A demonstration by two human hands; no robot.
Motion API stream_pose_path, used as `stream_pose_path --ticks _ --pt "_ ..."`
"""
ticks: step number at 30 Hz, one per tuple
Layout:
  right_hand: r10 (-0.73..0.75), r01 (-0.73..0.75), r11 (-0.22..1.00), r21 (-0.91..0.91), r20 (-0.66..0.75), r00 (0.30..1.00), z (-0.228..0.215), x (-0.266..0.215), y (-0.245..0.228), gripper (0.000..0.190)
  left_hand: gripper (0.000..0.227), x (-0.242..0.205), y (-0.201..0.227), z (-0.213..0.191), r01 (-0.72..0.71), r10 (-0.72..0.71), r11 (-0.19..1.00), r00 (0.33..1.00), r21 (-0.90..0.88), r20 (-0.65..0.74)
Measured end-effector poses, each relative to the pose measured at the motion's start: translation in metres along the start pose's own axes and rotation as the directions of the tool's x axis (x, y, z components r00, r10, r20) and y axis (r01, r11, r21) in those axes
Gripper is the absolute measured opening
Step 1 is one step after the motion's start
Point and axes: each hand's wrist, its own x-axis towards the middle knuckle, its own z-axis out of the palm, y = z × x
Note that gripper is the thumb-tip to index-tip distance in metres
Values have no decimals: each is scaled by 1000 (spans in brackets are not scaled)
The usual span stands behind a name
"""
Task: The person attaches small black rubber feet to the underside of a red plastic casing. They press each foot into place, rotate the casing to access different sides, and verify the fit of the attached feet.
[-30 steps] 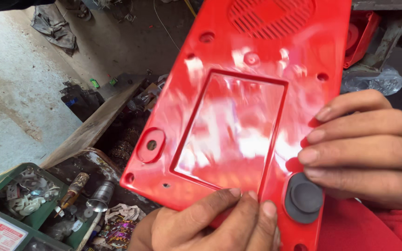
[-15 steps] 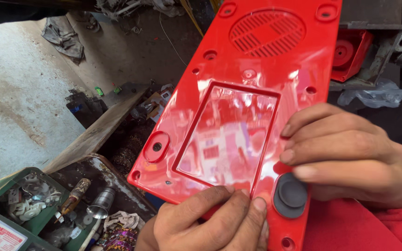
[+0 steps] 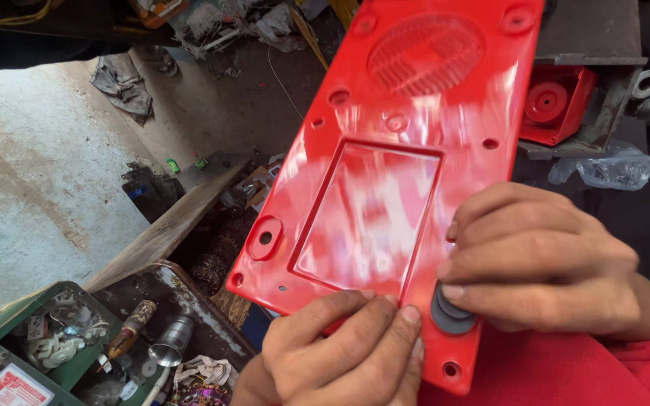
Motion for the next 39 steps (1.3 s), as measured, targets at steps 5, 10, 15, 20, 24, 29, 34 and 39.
stream_pose_path --ticks 5,10,15,20,24,29,34,39 --pt "-10 9 1000 -10 -58 998 10 8 -5 12 9 11 0 -14 83 -75 988 995 -128 62" --pt "-66 66 998 -11 -19 998 5 14 -2 13 12 13 -1 -1 34 -33 990 999 -137 12" --pt "94 -106 943 -316 -51 994 -4 25 -7 20 21 -1 1 -3 190 -219 956 969 -223 -114" --pt "319 -281 794 -539 -23 947 -36 21 5 31 24 -11 2 4 451 -742 595 625 -665 -241" --pt "429 -364 782 -507 13 903 -49 -9 21 30 27 -18 -17 9 390 -893 238 447 -890 -43" --pt "499 -399 695 -598 2 866 -53 -22 19 29 43 -11 -38 0 589 -815 74 501 -805 292" --pt "496 -401 706 -584 4 868 -55 -15 19 30 34 -9 -48 11 667 -778 95 513 -739 363" --pt "603 -461 606 -648 -3 798 -60 -20 25 27 22 -11 -54 28 696 -795 220 534 -684 288"
